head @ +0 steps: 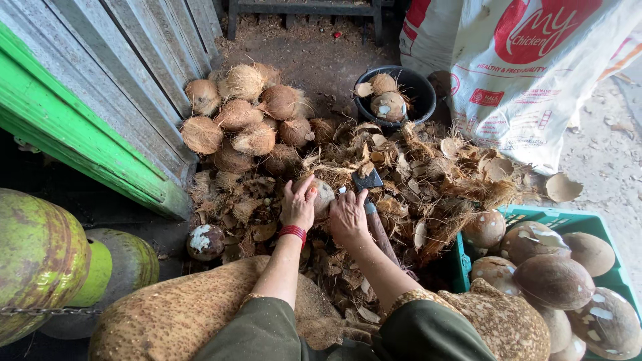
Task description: The person sits on a low stool and husks coconuts one at a time, holding each coconut on a wooden block and striking the husk with a machete to strip off the fibrous outer layer. Dehusked coconuts are placed into a green plastic crate, while discarded husk piles up on the ground.
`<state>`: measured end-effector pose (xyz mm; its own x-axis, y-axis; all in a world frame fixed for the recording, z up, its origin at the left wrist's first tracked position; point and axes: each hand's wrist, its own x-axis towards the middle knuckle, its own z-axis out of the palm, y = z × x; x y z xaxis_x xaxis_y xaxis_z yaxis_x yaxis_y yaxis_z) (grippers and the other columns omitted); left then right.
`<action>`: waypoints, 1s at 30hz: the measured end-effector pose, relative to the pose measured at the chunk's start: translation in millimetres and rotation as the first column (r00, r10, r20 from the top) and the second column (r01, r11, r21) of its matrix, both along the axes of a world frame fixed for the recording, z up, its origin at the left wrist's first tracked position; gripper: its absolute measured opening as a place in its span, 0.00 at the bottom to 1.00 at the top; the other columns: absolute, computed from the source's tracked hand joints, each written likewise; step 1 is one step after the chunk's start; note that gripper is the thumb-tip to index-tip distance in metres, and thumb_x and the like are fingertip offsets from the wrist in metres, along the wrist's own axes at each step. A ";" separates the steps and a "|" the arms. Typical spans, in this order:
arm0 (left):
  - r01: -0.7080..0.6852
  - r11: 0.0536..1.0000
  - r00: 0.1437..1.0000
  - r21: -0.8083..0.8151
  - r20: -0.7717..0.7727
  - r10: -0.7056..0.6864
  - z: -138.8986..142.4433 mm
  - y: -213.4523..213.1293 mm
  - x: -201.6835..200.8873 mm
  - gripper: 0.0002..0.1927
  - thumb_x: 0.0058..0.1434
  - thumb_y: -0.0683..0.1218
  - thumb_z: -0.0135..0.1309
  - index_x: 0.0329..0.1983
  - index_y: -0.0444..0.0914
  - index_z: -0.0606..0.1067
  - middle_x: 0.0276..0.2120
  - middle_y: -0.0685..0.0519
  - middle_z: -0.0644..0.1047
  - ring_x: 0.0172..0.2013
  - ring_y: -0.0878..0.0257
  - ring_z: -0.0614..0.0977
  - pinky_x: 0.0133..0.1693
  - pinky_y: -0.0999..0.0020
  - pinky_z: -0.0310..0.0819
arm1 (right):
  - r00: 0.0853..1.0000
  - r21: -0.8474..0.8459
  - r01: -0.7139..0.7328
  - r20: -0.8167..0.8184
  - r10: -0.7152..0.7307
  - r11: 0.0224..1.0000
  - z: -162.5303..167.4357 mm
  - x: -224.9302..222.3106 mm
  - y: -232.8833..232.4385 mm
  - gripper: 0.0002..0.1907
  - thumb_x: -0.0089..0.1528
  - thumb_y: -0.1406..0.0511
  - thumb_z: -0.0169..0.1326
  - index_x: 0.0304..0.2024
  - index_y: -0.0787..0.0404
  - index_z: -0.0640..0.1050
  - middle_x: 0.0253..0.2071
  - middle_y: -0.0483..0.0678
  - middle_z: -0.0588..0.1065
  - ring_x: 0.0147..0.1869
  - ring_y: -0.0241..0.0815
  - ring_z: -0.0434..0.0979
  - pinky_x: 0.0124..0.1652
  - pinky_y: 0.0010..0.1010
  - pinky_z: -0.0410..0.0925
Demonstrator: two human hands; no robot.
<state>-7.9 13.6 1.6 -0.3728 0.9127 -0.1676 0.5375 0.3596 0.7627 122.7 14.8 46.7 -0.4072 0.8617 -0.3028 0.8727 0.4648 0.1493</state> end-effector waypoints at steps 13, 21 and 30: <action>0.037 0.990 0.980 -0.136 -0.186 -0.062 12.4 1.5 21.3 0.29 0.56 0.68 0.53 0.61 0.68 0.65 0.69 0.51 0.57 0.61 0.42 0.67 0.47 0.47 0.81 | 0.979 -0.142 -0.035 -0.203 0.005 0.989 -4.8 -1.3 -37.2 0.10 0.60 0.64 0.49 0.39 0.63 0.77 0.44 0.53 0.74 0.51 0.46 0.69 0.53 0.42 0.60; -0.098 0.971 0.983 -0.220 -0.176 0.059 16.2 31.2 -2.8 0.29 0.61 0.76 0.40 0.59 0.62 0.68 0.61 0.47 0.63 0.49 0.47 0.76 0.40 0.52 0.80 | 0.991 -0.460 -0.003 -0.123 -0.061 0.888 47.4 7.4 -132.5 0.10 0.64 0.70 0.41 0.39 0.65 0.75 0.42 0.53 0.68 0.40 0.44 0.71 0.41 0.38 0.67; 0.002 0.996 0.988 -0.090 -0.155 -0.016 11.8 21.4 -5.7 0.27 0.60 0.75 0.42 0.58 0.64 0.69 0.58 0.51 0.69 0.49 0.47 0.78 0.43 0.49 0.77 | 0.820 0.462 -0.047 -0.489 0.299 0.886 -1.0 14.5 -27.8 0.26 0.54 0.71 0.46 0.57 0.70 0.68 0.59 0.69 0.66 0.62 0.65 0.68 0.42 0.36 0.75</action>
<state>-13.7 35.0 13.4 -0.3927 0.9000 -0.1894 0.6501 0.4173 0.6350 137.2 -13.1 45.8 -0.5470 0.7493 0.3734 0.7788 0.6191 -0.1014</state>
